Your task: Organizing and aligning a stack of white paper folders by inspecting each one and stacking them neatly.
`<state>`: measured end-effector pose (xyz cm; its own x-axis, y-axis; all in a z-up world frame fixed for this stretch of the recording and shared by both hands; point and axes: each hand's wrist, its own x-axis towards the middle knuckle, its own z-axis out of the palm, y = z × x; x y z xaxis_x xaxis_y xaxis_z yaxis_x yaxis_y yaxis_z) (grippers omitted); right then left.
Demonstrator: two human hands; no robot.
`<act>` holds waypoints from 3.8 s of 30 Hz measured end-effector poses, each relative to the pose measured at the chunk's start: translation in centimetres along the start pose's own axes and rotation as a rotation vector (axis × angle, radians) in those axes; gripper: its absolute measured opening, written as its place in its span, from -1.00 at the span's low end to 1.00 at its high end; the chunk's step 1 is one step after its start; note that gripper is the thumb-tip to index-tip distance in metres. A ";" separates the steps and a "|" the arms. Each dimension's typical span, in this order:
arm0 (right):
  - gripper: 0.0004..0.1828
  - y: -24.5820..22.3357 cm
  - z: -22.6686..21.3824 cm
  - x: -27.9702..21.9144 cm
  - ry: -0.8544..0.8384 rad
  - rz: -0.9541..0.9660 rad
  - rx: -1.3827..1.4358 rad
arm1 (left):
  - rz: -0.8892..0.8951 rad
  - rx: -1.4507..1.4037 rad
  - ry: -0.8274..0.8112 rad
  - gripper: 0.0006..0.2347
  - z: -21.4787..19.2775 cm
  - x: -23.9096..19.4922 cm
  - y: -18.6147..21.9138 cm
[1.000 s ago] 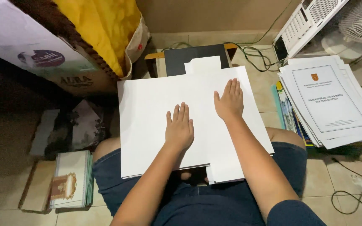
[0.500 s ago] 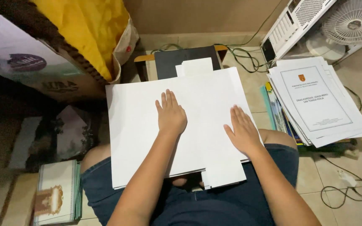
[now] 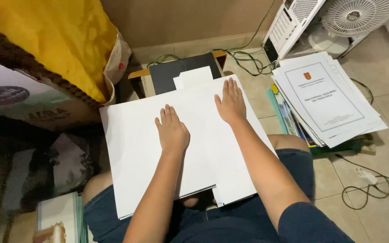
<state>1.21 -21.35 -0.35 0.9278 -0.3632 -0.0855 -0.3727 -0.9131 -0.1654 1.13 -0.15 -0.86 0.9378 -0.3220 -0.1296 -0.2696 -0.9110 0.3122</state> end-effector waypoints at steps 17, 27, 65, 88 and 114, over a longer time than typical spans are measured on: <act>-0.29 -12.1 3.4 -3.3 -0.161 -0.512 -0.039 | -0.066 -0.977 0.520 -0.59 3.9 0.7 -2.8; -0.27 -12.6 2.1 -5.1 -0.209 -0.473 0.005 | -0.068 -0.904 0.471 -0.61 3.0 0.6 -2.7; -0.21 4.6 1.2 -8.7 -0.086 -0.050 0.007 | -0.055 -0.139 0.051 -0.54 -0.5 -0.2 -0.4; -0.19 -2.8 0.5 -2.9 -0.055 0.011 0.005 | -0.080 0.051 -0.041 -0.39 -0.2 5.9 0.2; -0.19 -2.9 -0.2 -6.1 -0.081 0.114 0.037 | 0.014 0.134 -0.108 -0.46 0.5 4.8 0.7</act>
<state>-3.34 -16.52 0.85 0.8753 -0.4470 -0.1842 -0.4777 -0.8586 -0.1860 5.36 -2.48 -1.69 0.9068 -0.3544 -0.2283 -0.3162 -0.9300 0.1875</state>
